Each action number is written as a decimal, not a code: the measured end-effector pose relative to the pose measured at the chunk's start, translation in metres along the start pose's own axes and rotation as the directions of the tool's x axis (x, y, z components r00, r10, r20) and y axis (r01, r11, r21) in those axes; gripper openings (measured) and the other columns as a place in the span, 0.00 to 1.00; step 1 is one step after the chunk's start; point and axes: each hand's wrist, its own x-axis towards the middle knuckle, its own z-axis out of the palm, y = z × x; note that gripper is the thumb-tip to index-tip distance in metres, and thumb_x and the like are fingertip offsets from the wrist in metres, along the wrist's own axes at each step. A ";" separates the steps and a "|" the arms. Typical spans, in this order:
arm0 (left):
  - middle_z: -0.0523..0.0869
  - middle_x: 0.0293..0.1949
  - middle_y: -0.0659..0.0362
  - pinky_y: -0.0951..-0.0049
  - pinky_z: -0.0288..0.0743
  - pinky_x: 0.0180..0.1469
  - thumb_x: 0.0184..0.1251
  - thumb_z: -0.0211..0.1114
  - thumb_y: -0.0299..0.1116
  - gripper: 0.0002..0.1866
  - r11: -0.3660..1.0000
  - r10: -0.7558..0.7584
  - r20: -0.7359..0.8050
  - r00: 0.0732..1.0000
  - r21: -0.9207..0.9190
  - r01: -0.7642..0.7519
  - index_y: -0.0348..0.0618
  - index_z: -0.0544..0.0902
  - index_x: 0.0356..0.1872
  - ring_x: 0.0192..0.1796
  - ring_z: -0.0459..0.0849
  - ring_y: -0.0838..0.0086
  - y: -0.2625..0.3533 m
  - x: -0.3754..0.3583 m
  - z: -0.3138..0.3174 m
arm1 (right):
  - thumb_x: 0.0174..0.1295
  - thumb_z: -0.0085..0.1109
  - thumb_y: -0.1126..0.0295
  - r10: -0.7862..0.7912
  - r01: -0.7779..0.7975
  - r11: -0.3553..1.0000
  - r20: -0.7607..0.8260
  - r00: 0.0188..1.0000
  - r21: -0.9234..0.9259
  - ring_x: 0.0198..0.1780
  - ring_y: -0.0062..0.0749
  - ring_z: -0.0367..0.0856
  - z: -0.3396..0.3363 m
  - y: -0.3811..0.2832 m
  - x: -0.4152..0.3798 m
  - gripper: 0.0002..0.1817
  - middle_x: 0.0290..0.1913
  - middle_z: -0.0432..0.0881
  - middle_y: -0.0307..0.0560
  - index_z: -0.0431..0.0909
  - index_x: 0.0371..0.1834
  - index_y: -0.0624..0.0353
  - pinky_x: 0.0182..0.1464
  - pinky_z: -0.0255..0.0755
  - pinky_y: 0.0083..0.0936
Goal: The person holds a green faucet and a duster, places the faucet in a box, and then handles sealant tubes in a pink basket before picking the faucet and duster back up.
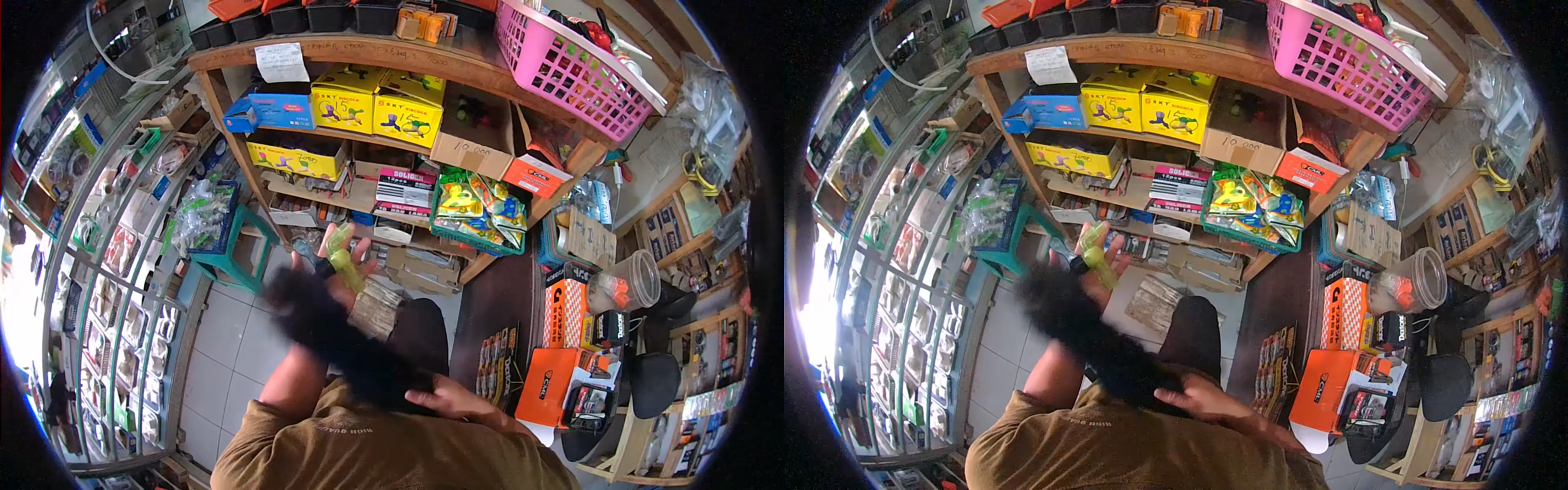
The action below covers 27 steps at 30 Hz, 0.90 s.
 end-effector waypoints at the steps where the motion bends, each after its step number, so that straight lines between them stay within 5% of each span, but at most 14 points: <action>1: 0.65 0.65 0.55 0.51 0.60 0.60 0.65 0.36 0.63 0.37 0.999 -0.006 -0.004 1.000 -0.041 0.006 0.51 0.57 0.69 0.64 0.66 0.58 -0.001 0.002 -0.006 | 0.62 0.53 0.48 0.000 0.000 1.000 0.000 1.000 -0.002 0.22 0.19 0.71 -0.006 0.005 -0.002 0.28 0.21 0.76 0.41 0.76 0.26 0.69 0.26 0.66 0.23; 3: 0.66 0.65 0.54 0.56 0.58 0.64 0.64 0.38 0.63 0.39 0.996 -0.040 -0.056 0.998 -0.081 0.035 0.44 0.59 0.68 0.65 0.65 0.60 0.001 -0.003 0.013 | 0.61 0.53 0.46 0.657 -0.709 0.668 0.268 0.704 0.225 0.26 0.24 0.73 -0.023 0.019 -0.009 0.30 0.24 0.78 0.43 0.76 0.31 0.71 0.30 0.69 0.29; 5: 0.66 0.64 0.53 0.60 0.55 0.67 0.64 0.39 0.62 0.39 0.906 0.003 0.153 0.988 -0.419 0.062 0.41 0.61 0.66 0.66 0.63 0.61 0.000 0.002 -0.010 | 0.62 0.53 0.46 0.608 -0.652 0.750 0.268 0.747 0.114 0.27 0.23 0.73 -0.020 0.019 -0.011 0.30 0.24 0.78 0.44 0.76 0.32 0.71 0.30 0.69 0.27; 6: 0.67 0.64 0.53 0.56 0.54 0.66 0.64 0.39 0.62 0.38 0.984 -0.026 -0.133 0.991 -0.176 0.002 0.44 0.60 0.67 0.65 0.64 0.60 -0.003 -0.003 0.006 | 0.62 0.53 0.46 0.554 -0.578 0.816 0.277 0.785 0.008 0.27 0.21 0.73 -0.018 0.018 -0.013 0.30 0.25 0.78 0.45 0.76 0.33 0.72 0.30 0.68 0.26; 9: 0.67 0.64 0.52 0.47 0.56 0.63 0.64 0.40 0.63 0.37 0.993 0.025 0.200 0.980 -0.115 -0.002 0.51 0.57 0.68 0.65 0.64 0.56 -0.005 0.005 -0.017 | 0.62 0.53 0.46 0.538 -0.551 0.834 0.265 0.800 -0.028 0.24 0.21 0.71 -0.016 0.034 -0.016 0.31 0.21 0.75 0.44 0.75 0.28 0.72 0.27 0.66 0.27; 10: 0.66 0.64 0.52 0.49 0.55 0.65 0.64 0.40 0.63 0.37 0.929 0.123 -0.198 0.972 0.367 -0.042 0.48 0.59 0.67 0.66 0.64 0.57 -0.012 0.001 -0.003 | 0.62 0.52 0.46 0.584 -0.610 0.791 0.238 0.776 0.046 0.21 0.22 0.69 -0.015 0.045 -0.017 0.31 0.16 0.73 0.43 0.74 0.21 0.71 0.23 0.64 0.29; 11: 0.67 0.63 0.52 0.52 0.54 0.67 0.65 0.40 0.62 0.37 0.995 -0.026 -0.041 0.999 -0.093 0.022 0.44 0.62 0.65 0.65 0.65 0.58 0.003 -0.008 0.006 | 0.62 0.52 0.46 0.630 -0.661 0.741 0.215 0.746 0.120 0.17 0.23 0.67 -0.015 0.048 -0.015 0.33 0.12 0.70 0.41 0.73 0.15 0.70 0.20 0.62 0.31; 13: 0.64 0.66 0.52 0.55 0.53 0.67 0.65 0.41 0.60 0.37 0.970 -0.002 -0.115 0.993 -0.243 -0.026 0.41 0.60 0.66 0.64 0.65 0.55 0.002 -0.007 0.010 | 0.60 0.54 0.44 0.618 -0.632 0.733 0.142 0.773 0.251 0.13 0.24 0.62 -0.020 0.025 0.000 0.37 0.07 0.64 0.38 0.67 0.07 0.67 0.16 0.58 0.33; 15: 0.64 0.66 0.52 0.54 0.52 0.67 0.65 0.41 0.59 0.36 0.965 0.004 -0.227 0.974 -0.253 -0.063 0.44 0.60 0.66 0.64 0.65 0.56 0.000 -0.001 0.005 | 0.62 0.53 0.47 0.366 -0.343 0.930 0.239 0.900 -0.133 0.12 0.19 0.60 -0.009 0.052 -0.019 0.35 0.07 0.63 0.37 0.68 0.07 0.67 0.15 0.57 0.28; 17: 0.65 0.65 0.53 0.48 0.53 0.65 0.65 0.40 0.61 0.35 0.942 0.132 -0.278 0.952 0.335 -0.032 0.51 0.57 0.68 0.64 0.65 0.58 -0.008 0.008 -0.002 | 0.63 0.53 0.48 0.427 -0.432 0.902 0.220 0.877 -0.030 0.15 0.20 0.61 -0.012 0.064 -0.020 0.32 0.09 0.65 0.37 0.70 0.11 0.67 0.17 0.58 0.28; 21: 0.66 0.65 0.52 0.54 0.51 0.68 0.65 0.38 0.62 0.36 0.989 -0.026 -0.116 0.993 -0.150 0.009 0.45 0.64 0.65 0.67 0.62 0.59 0.003 -0.007 0.007 | 0.64 0.53 0.50 0.599 -0.654 0.670 0.264 0.756 0.351 0.23 0.22 0.65 -0.028 0.006 0.011 0.25 0.18 0.71 0.37 0.75 0.26 0.67 0.26 0.63 0.29; 24: 0.62 0.66 0.51 0.50 0.49 0.68 0.66 0.39 0.61 0.36 0.997 0.050 0.074 0.996 -0.063 -0.045 0.47 0.57 0.68 0.67 0.62 0.57 0.000 -0.004 -0.005 | 0.62 0.54 0.49 0.288 -0.327 0.892 0.166 0.943 0.313 0.22 0.20 0.63 -0.008 0.007 0.008 0.27 0.16 0.67 0.34 0.71 0.23 0.68 0.25 0.62 0.28; 25: 0.61 0.67 0.52 0.49 0.49 0.68 0.66 0.38 0.60 0.36 0.910 0.157 -0.207 0.966 0.410 -0.060 0.48 0.54 0.69 0.66 0.63 0.57 -0.010 0.001 -0.006 | 0.62 0.54 0.49 0.284 -0.324 0.892 0.166 0.944 0.315 0.22 0.20 0.63 -0.013 0.009 0.011 0.27 0.16 0.67 0.34 0.71 0.23 0.68 0.25 0.62 0.28; 27: 0.63 0.66 0.53 0.49 0.52 0.67 0.66 0.39 0.60 0.36 0.985 0.016 0.067 0.998 -0.174 -0.005 0.48 0.56 0.68 0.65 0.65 0.58 0.002 -0.002 -0.009 | 0.62 0.55 0.49 0.462 -0.531 0.834 0.332 0.822 0.154 0.21 0.19 0.62 -0.027 0.016 0.009 0.28 0.16 0.68 0.34 0.72 0.20 0.67 0.23 0.61 0.27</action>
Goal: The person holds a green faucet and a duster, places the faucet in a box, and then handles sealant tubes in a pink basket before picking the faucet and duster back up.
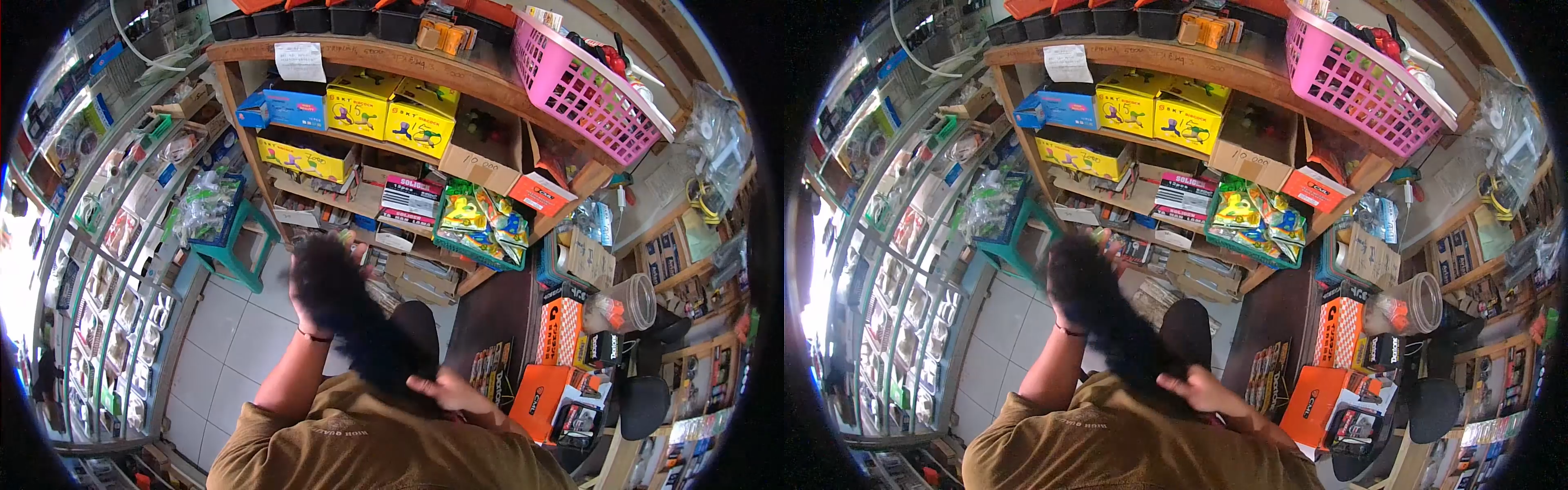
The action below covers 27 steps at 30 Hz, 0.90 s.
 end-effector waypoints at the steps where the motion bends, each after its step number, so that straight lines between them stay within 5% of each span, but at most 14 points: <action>1: 0.63 0.66 0.54 0.52 0.51 0.67 0.66 0.39 0.60 0.36 1.000 0.014 -0.104 0.995 -0.006 -0.014 0.47 0.57 0.68 0.65 0.65 0.59 0.001 -0.003 0.002 | 0.62 0.55 0.49 -0.001 0.001 1.000 0.000 1.000 0.002 0.21 0.19 0.62 -0.001 0.000 0.000 0.28 0.16 0.68 0.34 0.72 0.20 0.67 0.23 0.61 0.27; 5: 0.65 0.65 0.54 0.52 0.53 0.67 0.65 0.39 0.61 0.36 0.996 0.024 -0.139 0.990 0.092 -0.011 0.48 0.60 0.67 0.65 0.65 0.59 0.002 0.000 0.009 | 0.58 0.59 0.48 0.373 -0.366 0.928 -0.175 0.911 0.072 0.15 0.20 0.64 -0.006 -0.002 0.003 0.29 0.13 0.73 0.42 0.78 0.18 0.69 0.19 0.62 0.24; 6: 0.66 0.65 0.54 0.50 0.55 0.65 0.65 0.40 0.61 0.35 0.994 0.030 -0.181 0.983 0.113 -0.009 0.49 0.59 0.67 0.64 0.66 0.58 0.001 0.000 0.009 | 0.58 0.59 0.48 0.375 -0.367 0.927 -0.177 0.910 0.078 0.15 0.20 0.64 0.000 -0.002 0.002 0.29 0.13 0.73 0.42 0.78 0.18 0.69 0.19 0.62 0.24; 8: 0.65 0.65 0.52 0.53 0.55 0.66 0.66 0.40 0.60 0.36 0.991 0.043 -0.030 0.999 0.128 -0.038 0.44 0.59 0.67 0.64 0.65 0.58 -0.003 0.005 0.002 | 0.60 0.58 0.51 -0.288 0.277 0.951 -0.065 0.956 -0.141 0.16 0.19 0.66 0.019 -0.001 0.006 0.24 0.15 0.76 0.42 0.80 0.23 0.66 0.21 0.64 0.21; 12: 0.68 0.63 0.51 0.56 0.55 0.66 0.65 0.40 0.60 0.36 0.984 -0.007 -0.053 0.999 -0.180 -0.002 0.43 0.60 0.66 0.63 0.67 0.59 0.005 0.006 0.002 | 0.62 0.57 0.55 -0.006 0.039 0.975 -0.147 0.989 0.220 0.19 0.21 0.66 0.010 -0.005 0.011 0.23 0.15 0.73 0.45 0.77 0.21 0.67 0.22 0.63 0.26; 14: 0.69 0.62 0.52 0.52 0.57 0.64 0.65 0.40 0.61 0.36 0.982 0.033 -0.139 0.990 0.189 -0.006 0.47 0.60 0.67 0.62 0.68 0.58 0.002 0.006 0.007 | 0.62 0.57 0.56 0.098 -0.044 0.940 -0.146 0.984 0.337 0.19 0.22 0.66 0.006 -0.008 0.010 0.23 0.15 0.73 0.46 0.76 0.20 0.67 0.23 0.62 0.27; 16: 0.68 0.63 0.52 0.51 0.59 0.63 0.64 0.41 0.61 0.36 0.995 0.007 -0.068 0.998 0.098 0.000 0.48 0.61 0.66 0.63 0.68 0.58 0.001 0.012 -0.019 | 0.61 0.59 0.59 0.003 0.000 0.955 0.009 1.000 -0.295 0.20 0.18 0.65 0.008 -0.012 0.005 0.20 0.15 0.73 0.38 0.76 0.19 0.64 0.21 0.61 0.24; 18: 0.67 0.64 0.52 0.54 0.58 0.64 0.65 0.41 0.60 0.36 0.995 -0.009 -0.266 0.964 0.096 0.036 0.46 0.61 0.66 0.63 0.67 0.60 0.003 0.008 0.008 | 0.59 0.62 0.56 0.308 -0.225 0.905 -0.191 0.932 0.362 0.21 0.19 0.63 0.006 -0.004 0.016 0.26 0.15 0.70 0.42 0.69 0.15 0.67 0.22 0.60 0.25; 20: 0.68 0.63 0.52 0.52 0.61 0.62 0.65 0.41 0.60 0.35 0.992 -0.051 0.033 0.998 -0.112 0.055 0.46 0.61 0.66 0.63 0.68 0.60 0.002 0.009 0.013 | 0.60 0.60 0.57 0.252 -0.133 0.813 -0.137 0.958 0.567 0.22 0.17 0.62 -0.002 -0.045 0.011 0.24 0.18 0.70 0.39 0.69 0.18 0.67 0.22 0.61 0.23; 21: 0.69 0.62 0.52 0.52 0.61 0.62 0.65 0.40 0.61 0.35 0.999 -0.016 -0.075 0.997 0.051 0.020 0.46 0.62 0.66 0.63 0.68 0.60 0.001 0.007 0.010 | 0.60 0.60 0.57 0.252 -0.138 0.815 -0.130 0.959 0.563 0.22 0.17 0.62 -0.001 -0.027 0.010 0.24 0.18 0.70 0.39 0.69 0.18 0.67 0.22 0.61 0.23; 22: 0.70 0.62 0.52 0.52 0.61 0.61 0.65 0.39 0.61 0.36 0.976 0.033 -0.174 0.984 0.219 0.006 0.47 0.62 0.66 0.62 0.69 0.60 0.001 0.006 0.010 | 0.62 0.59 0.60 0.115 -0.107 0.978 -0.040 0.993 0.177 0.23 0.16 0.64 0.003 0.006 0.011 0.20 0.21 0.71 0.36 0.71 0.22 0.67 0.23 0.62 0.22; 23: 0.66 0.64 0.53 0.52 0.54 0.65 0.66 0.37 0.60 0.35 0.996 -0.023 0.077 0.997 0.086 0.016 0.47 0.62 0.65 0.65 0.65 0.63 0.000 0.013 0.008 | 0.63 0.57 0.63 0.019 0.003 0.974 0.097 0.995 -0.228 0.24 0.16 0.65 0.005 0.015 0.013 0.16 0.24 0.73 0.34 0.74 0.27 0.67 0.24 0.63 0.20; 24: 0.66 0.64 0.52 0.54 0.54 0.66 0.66 0.38 0.61 0.36 0.964 0.110 -0.305 0.946 0.266 -0.026 0.44 0.62 0.65 0.64 0.65 0.61 -0.005 0.010 0.008 | 0.63 0.57 0.63 0.015 0.008 0.974 0.100 0.995 -0.226 0.24 0.16 0.65 0.003 0.022 0.014 0.16 0.24 0.73 0.34 0.74 0.27 0.67 0.24 0.63 0.20; 27: 0.66 0.65 0.51 0.59 0.54 0.67 0.66 0.41 0.60 0.36 0.999 -0.014 -0.183 0.983 0.040 0.021 0.40 0.62 0.65 0.65 0.65 0.60 0.004 0.002 0.015 | 0.64 0.55 0.58 0.117 -0.079 0.884 -0.053 0.992 0.461 0.29 0.19 0.69 -0.004 0.006 0.015 0.19 0.26 0.75 0.36 0.77 0.34 0.68 0.31 0.68 0.23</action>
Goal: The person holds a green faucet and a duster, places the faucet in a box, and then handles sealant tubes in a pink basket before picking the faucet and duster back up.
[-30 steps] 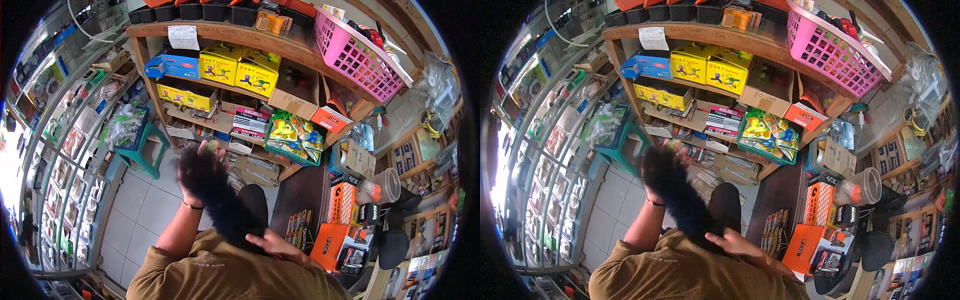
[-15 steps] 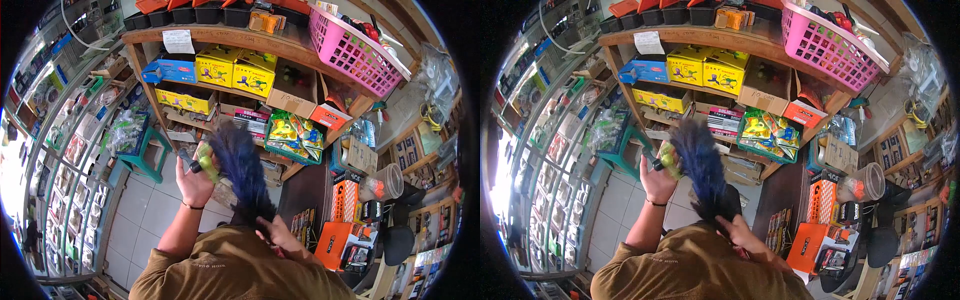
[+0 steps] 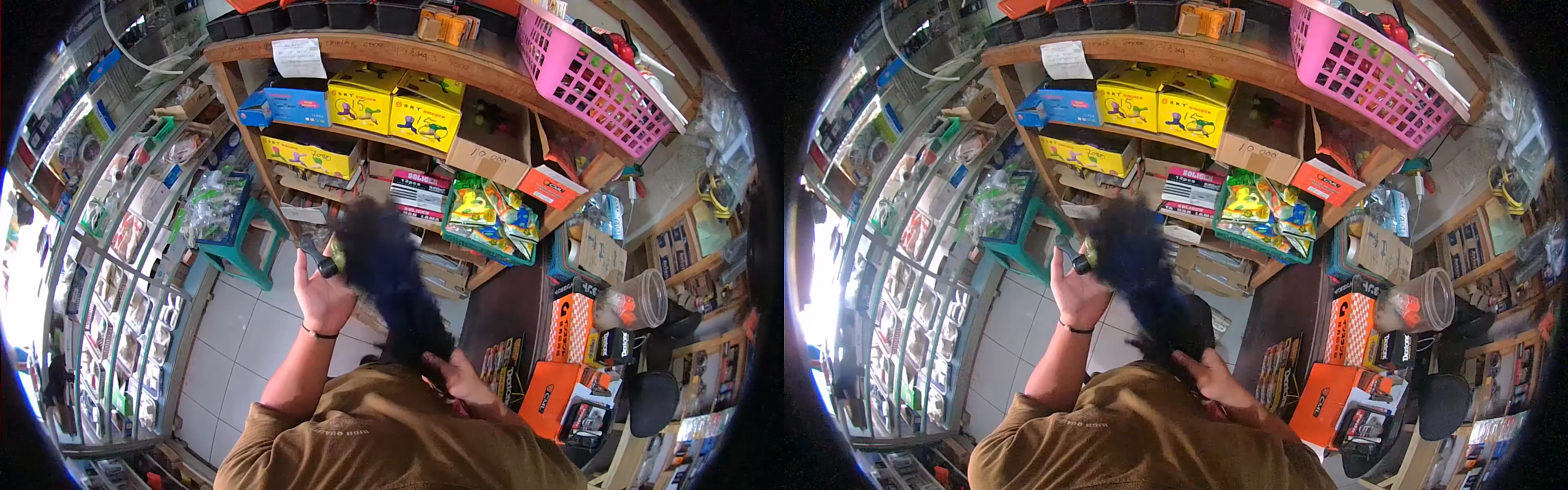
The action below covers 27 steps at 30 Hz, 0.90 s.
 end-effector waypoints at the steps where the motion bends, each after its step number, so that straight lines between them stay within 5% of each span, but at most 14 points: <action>1: 0.63 0.66 0.50 0.57 0.54 0.67 0.66 0.42 0.59 0.36 0.982 -0.027 0.141 0.990 -0.182 0.052 0.42 0.60 0.66 0.66 0.63 0.60 0.002 0.003 -0.021 | 0.64 0.55 0.58 0.000 0.000 1.000 -0.001 1.000 0.002 0.29 0.19 0.69 0.007 -0.010 -0.007 0.19 0.26 0.75 0.36 0.77 0.34 0.68 0.31 0.68 0.23; 3: 0.60 0.68 0.52 0.56 0.55 0.67 0.67 0.41 0.57 0.34 0.998 -0.024 0.223 0.975 0.056 0.012 0.45 0.58 0.67 0.68 0.61 0.60 -0.001 0.003 -0.014 | 0.64 0.55 0.58 -0.119 0.133 0.845 0.061 0.991 -0.517 0.26 0.15 0.67 0.021 -0.020 -0.014 0.18 0.24 0.75 0.33 0.79 0.37 0.66 0.28 0.67 0.20; 4: 0.63 0.66 0.55 0.56 0.55 0.66 0.65 0.41 0.59 0.34 0.855 0.179 -0.080 0.981 0.506 -0.114 0.50 0.61 0.66 0.66 0.64 0.61 -0.016 0.010 -0.019 | 0.65 0.54 0.59 -0.179 0.246 0.869 0.192 0.965 -0.430 0.24 0.17 0.67 0.021 -0.008 -0.010 0.16 0.21 0.73 0.33 0.79 0.39 0.64 0.25 0.64 0.21; 7: 0.66 0.64 0.55 0.53 0.53 0.67 0.66 0.41 0.59 0.34 0.982 -0.010 0.233 0.972 -0.181 0.054 0.48 0.61 0.66 0.66 0.64 0.57 -0.004 0.004 -0.007 | 0.63 0.56 0.55 0.192 -0.186 0.964 0.016 0.981 -0.188 0.45 0.24 0.75 -0.002 0.008 -0.001 0.23 0.42 0.81 0.45 0.75 0.49 0.67 0.47 0.69 0.27; 9: 0.67 0.63 0.53 0.52 0.53 0.67 0.66 0.40 0.59 0.34 0.995 -0.048 -0.107 0.993 -0.096 0.038 0.46 0.62 0.66 0.66 0.63 0.54 -0.006 0.003 0.001 | 0.60 0.58 0.52 -0.025 0.033 0.989 0.060 0.998 -0.144 0.45 0.26 0.75 -0.018 0.047 0.010 0.28 0.43 0.81 0.45 0.73 0.51 0.68 0.48 0.69 0.26; 11: 0.69 0.62 0.53 0.53 0.55 0.66 0.66 0.40 0.60 0.35 0.986 0.011 0.120 0.993 0.164 -0.031 0.43 0.62 0.65 0.66 0.63 0.56 -0.012 0.007 -0.026 | 0.63 0.55 0.55 -0.021 0.042 0.759 0.040 0.999 -0.649 0.22 0.21 0.68 0.000 0.037 0.000 0.22 0.15 0.69 0.44 0.77 0.34 0.69 0.25 0.63 0.26; 13: 0.70 0.61 0.53 0.53 0.56 0.65 0.65 0.40 0.60 0.36 0.996 -0.062 0.109 0.992 0.066 0.055 0.43 0.63 0.65 0.65 0.64 0.56 -0.008 0.007 -0.015 | 0.61 0.57 0.54 -0.013 -0.008 0.738 -0.025 1.000 -0.675 0.22 0.19 0.69 0.026 -0.028 -0.020 0.22 0.16 0.72 0.41 0.76 0.29 0.68 0.25 0.64 0.22; 15: 0.70 0.61 0.54 0.53 0.58 0.63 0.65 0.40 0.61 0.36 0.996 -0.082 -0.104 0.991 -0.029 0.079 0.46 0.62 0.66 0.64 0.66 0.55 -0.007 0.005 -0.010 | 0.60 0.57 0.49 0.074 -0.093 0.985 -0.132 0.989 -0.148 0.23 0.23 0.71 0.026 -0.044 -0.020 0.27 0.19 0.75 0.40 0.76 0.28 0.70 0.27 0.67 0.25; 16: 0.70 0.61 0.53 0.53 0.59 0.62 0.65 0.39 0.60 0.35 0.946 -0.112 0.074 0.991 -0.299 0.130 0.47 0.62 0.66 0.63 0.67 0.53 -0.004 0.009 -0.033 | 0.60 0.57 0.49 0.113 -0.116 0.993 -0.123 0.986 -0.015 0.24 0.22 0.71 0.005 -0.021 -0.010 0.26 0.22 0.75 0.36 0.76 0.28 0.68 0.27 0.67 0.25; 19: 0.67 0.64 0.53 0.55 0.56 0.65 0.65 0.39 0.62 0.34 0.997 -0.035 0.016 0.999 0.064 0.034 0.52 0.61 0.67 0.64 0.66 0.57 -0.014 0.014 -0.035 | 0.64 0.55 0.57 0.180 -0.217 0.769 -0.121 0.976 -0.601 0.23 0.17 0.68 0.012 -0.005 -0.014 0.20 0.22 0.75 0.35 0.77 0.30 0.67 0.25 0.65 0.22; 20: 0.64 0.66 0.54 0.55 0.53 0.67 0.64 0.40 0.63 0.34 0.993 -0.029 0.055 0.998 0.119 0.022 0.56 0.61 0.67 0.64 0.66 0.59 -0.016 0.016 -0.031 | 0.64 0.55 0.57 -0.167 0.196 0.837 0.102 0.981 -0.512 0.21 0.17 0.66 0.028 -0.021 -0.024 0.20 0.22 0.74 0.34 0.77 0.27 0.66 0.22 0.63 0.23; 23: 0.70 0.62 0.54 0.59 0.57 0.65 0.64 0.42 0.61 0.36 0.992 -0.123 -0.020 0.992 -0.012 0.123 0.48 0.62 0.66 0.63 0.67 0.61 -0.007 0.008 -0.014 | 0.63 0.55 0.53 -0.044 0.030 0.990 -0.096 0.994 -0.141 0.21 0.21 0.67 0.020 -0.028 -0.015 0.23 0.21 0.74 0.36 0.76 0.27 0.68 0.24 0.65 0.24; 25: 0.71 0.60 0.54 0.58 0.58 0.64 0.64 0.43 0.61 0.37 0.924 -0.120 0.296 0.948 -0.316 0.216 0.45 0.61 0.66 0.63 0.67 0.61 -0.006 0.017 -0.045 | 0.63 0.55 0.52 0.071 -0.085 0.995 -0.195 0.978 -0.061 0.22 0.20 0.66 0.017 -0.028 -0.017 0.24 0.21 0.73 0.36 0.75 0.27 0.69 0.26 0.65 0.23; 27: 0.68 0.63 0.54 0.56 0.60 0.63 0.65 0.41 0.60 0.37 0.999 -0.038 0.168 0.985 0.042 0.031 0.45 0.58 0.67 0.62 0.68 0.57 -0.010 0.012 -0.019 | 0.65 0.53 0.58 0.008 -0.026 0.837 -0.035 0.999 -0.546 0.21 0.15 0.66 0.008 0.009 -0.009 0.21 0.22 0.74 0.35 0.76 0.28 0.69 0.25 0.66 0.19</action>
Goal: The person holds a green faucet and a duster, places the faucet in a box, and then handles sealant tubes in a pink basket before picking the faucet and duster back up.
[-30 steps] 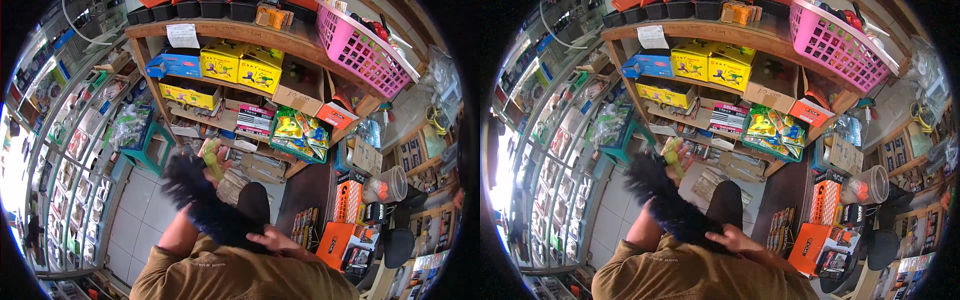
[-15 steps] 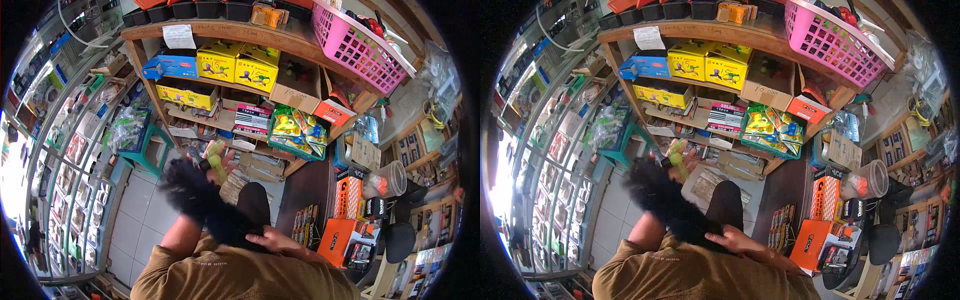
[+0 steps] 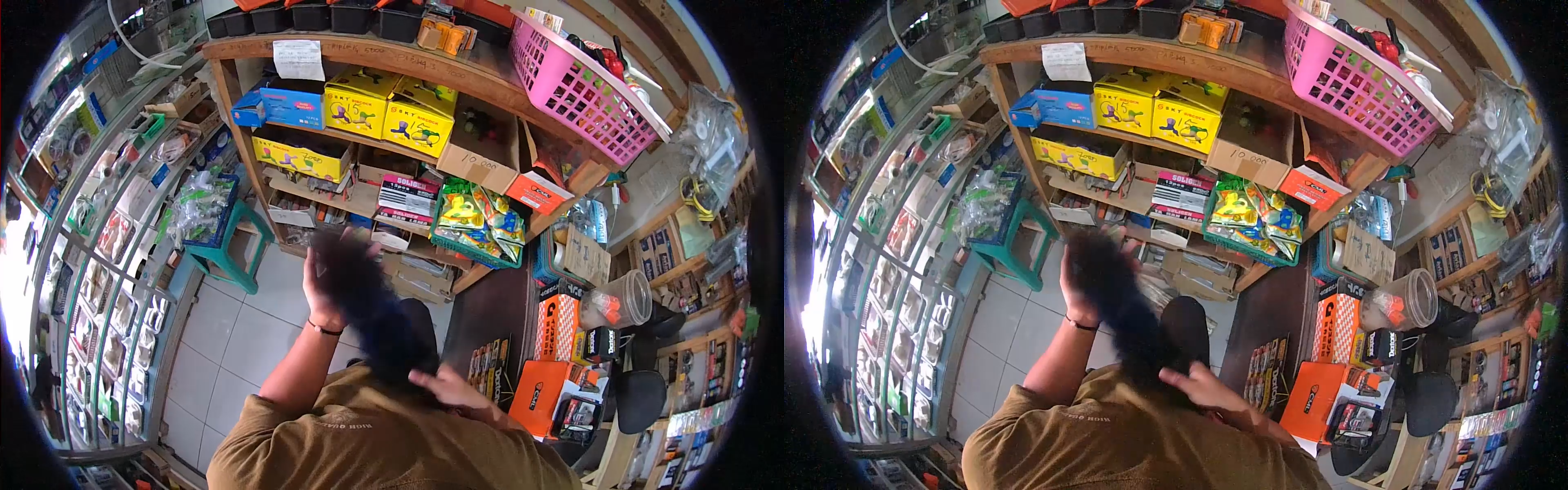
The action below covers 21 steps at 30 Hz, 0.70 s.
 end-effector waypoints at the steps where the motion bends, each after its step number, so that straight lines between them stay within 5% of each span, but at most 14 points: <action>1: 0.68 0.63 0.52 0.55 0.59 0.63 0.64 0.42 0.61 0.37 0.987 0.069 -0.098 0.993 0.150 -0.054 0.44 0.58 0.67 0.62 0.69 0.55 -0.006 0.005 -0.019 | 0.64 0.54 0.54 -0.039 0.029 0.964 -0.032 0.999 -0.263 0.21 0.15 0.66 -0.002 -0.004 -0.008 0.24 0.21 0.73 0.36 0.75 0.23 0.69 0.23 0.65 0.21; 2: 0.66 0.64 0.51 0.54 0.58 0.64 0.66 0.42 0.58 0.35 0.994 0.045 -0.124 0.991 0.109 -0.031 0.45 0.58 0.67 0.63 0.67 0.56 -0.005 0.009 -0.034 | 0.64 0.54 0.54 -0.042 0.031 0.964 -0.036 0.998 -0.263 0.21 0.15 0.66 -0.006 -0.021 -0.009 0.24 0.21 0.73 0.36 0.75 0.23 0.69 0.23 0.65 0.21; 4: 0.67 0.64 0.53 0.54 0.58 0.64 0.68 0.42 0.54 0.32 0.983 -0.079 -0.129 0.988 -0.176 0.056 0.49 0.57 0.68 0.64 0.66 0.57 0.007 0.001 0.014 | 0.58 0.57 0.44 0.149 -0.121 0.913 -0.042 0.988 0.391 0.23 0.19 0.67 -0.013 -0.042 -0.007 0.33 0.19 0.70 0.38 0.71 0.18 0.70 0.23 0.66 0.23; 6: 0.65 0.66 0.55 0.54 0.57 0.65 0.69 0.42 0.52 0.30 0.985 -0.090 -0.049 0.995 -0.152 0.082 0.52 0.56 0.69 0.66 0.64 0.59 0.002 0.001 -0.002 | 0.60 0.56 0.48 0.049 -0.039 0.981 -0.047 0.998 0.188 0.23 0.18 0.68 -0.004 0.026 0.006 0.30 0.19 0.71 0.37 0.72 0.19 0.69 0.24 0.66 0.23; 8: 0.62 0.67 0.56 0.55 0.57 0.65 0.68 0.42 0.53 0.31 0.922 0.101 -0.066 0.993 0.381 -0.069 0.52 0.56 0.68 0.66 0.64 0.59 -0.009 0.006 -0.020 | 0.64 0.54 0.54 -0.148 0.147 0.968 0.007 0.989 -0.203 0.24 0.17 0.68 0.008 0.092 0.020 0.24 0.21 0.73 0.35 0.74 0.21 0.68 0.24 0.66 0.23; 10: 0.61 0.68 0.56 0.55 0.54 0.66 0.68 0.41 0.54 0.31 0.999 0.001 0.030 1.000 0.053 -0.002 0.51 0.55 0.69 0.66 0.64 0.59 -0.002 0.007 -0.022 | 0.64 0.54 0.55 -0.171 0.173 0.972 0.024 0.985 -0.157 0.25 0.18 0.69 -0.003 0.015 0.007 0.24 0.22 0.74 0.37 0.73 0.22 0.68 0.25 0.66 0.24; 12: 0.61 0.68 0.55 0.55 0.53 0.67 0.69 0.40 0.53 0.30 0.976 -0.086 -0.184 0.979 -0.212 0.046 0.52 0.55 0.69 0.66 0.63 0.60 0.006 0.001 0.001 | 0.57 0.58 0.44 0.050 0.033 0.885 -0.166 0.985 0.465 0.22 0.21 0.65 -0.007 -0.046 -0.003 0.33 0.17 0.68 0.38 0.68 0.16 0.68 0.22 0.62 0.28; 13: 0.61 0.67 0.54 0.54 0.53 0.67 0.69 0.39 0.54 0.31 0.972 -0.075 -0.135 0.988 -0.233 0.042 0.51 0.55 0.69 0.67 0.63 0.60 0.004 0.001 0.009 | 0.57 0.57 0.43 -0.145 0.207 0.904 -0.188 0.971 0.374 0.20 0.21 0.63 -0.005 -0.055 -0.003 0.35 0.13 0.64 0.39 0.66 0.11 0.66 0.18 0.58 0.29; 14: 0.61 0.67 0.54 0.54 0.53 0.67 0.69 0.39 0.54 0.31 0.972 -0.070 -0.134 0.988 -0.231 0.038 0.51 0.55 0.69 0.67 0.63 0.60 0.000 0.002 0.005 | 0.57 0.57 0.43 -0.148 0.209 0.904 -0.185 0.972 0.373 0.20 0.21 0.63 -0.004 -0.024 0.002 0.35 0.13 0.64 0.39 0.66 0.11 0.66 0.18 0.58 0.29; 16: 0.61 0.67 0.53 0.53 0.51 0.67 0.68 0.40 0.56 0.33 0.958 0.098 -0.180 0.979 0.284 -0.044 0.50 0.55 0.69 0.67 0.62 0.59 -0.008 0.006 -0.008 | 0.63 0.54 0.51 -0.170 0.172 0.971 0.027 0.985 -0.166 0.17 0.22 0.64 0.001 0.063 0.018 0.29 0.11 0.67 0.38 0.68 0.14 0.67 0.16 0.59 0.27; 17: 0.61 0.67 0.53 0.53 0.52 0.67 0.66 0.40 0.58 0.35 0.947 0.096 -0.261 0.960 0.322 -0.007 0.49 0.54 0.69 0.67 0.63 0.59 -0.009 0.011 -0.002 | 0.65 0.52 0.55 -0.112 0.111 0.988 0.002 0.994 -0.107 0.16 0.22 0.64 -0.007 0.017 0.006 0.26 0.12 0.70 0.40 0.70 0.18 0.68 0.16 0.60 0.25; 18: 0.64 0.66 0.54 0.53 0.53 0.66 0.66 0.41 0.58 0.34 0.999 0.031 0.048 0.998 0.026 -0.033 0.49 0.57 0.68 0.66 0.63 0.59 -0.002 0.003 -0.006 | 0.65 0.52 0.55 -0.111 0.111 0.988 0.004 0.994 -0.105 0.16 0.22 0.64 -0.013 0.001 0.006 0.26 0.12 0.70 0.40 0.70 0.18 0.68 0.16 0.60 0.25; 20: 0.67 0.64 0.54 0.53 0.55 0.65 0.66 0.42 0.58 0.33 0.984 -0.042 -0.105 0.994 -0.176 0.023 0.50 0.61 0.66 0.65 0.65 0.60 0.003 -0.002 0.005 | 0.64 0.54 0.54 -0.017 -0.020 0.746 0.049 0.999 0.665 0.15 0.22 0.59 -0.021 -0.017 0.006 0.27 0.12 0.67 0.38 0.69 0.17 0.69 0.15 0.58 0.26; 21: 0.70 0.62 0.55 0.55 0.56 0.64 0.65 0.44 0.58 0.33 0.916 -0.065 0.139 0.988 -0.385 0.114 0.49 0.64 0.65 0.65 0.66 0.63 0.004 0.001 -0.014 | 0.64 0.54 0.55 0.088 -0.087 0.800 0.027 0.996 0.593 0.13 0.21 0.60 -0.017 -0.025 0.004 0.25 0.12 0.67 0.38 0.71 0.17 0.67 0.14 0.58 0.25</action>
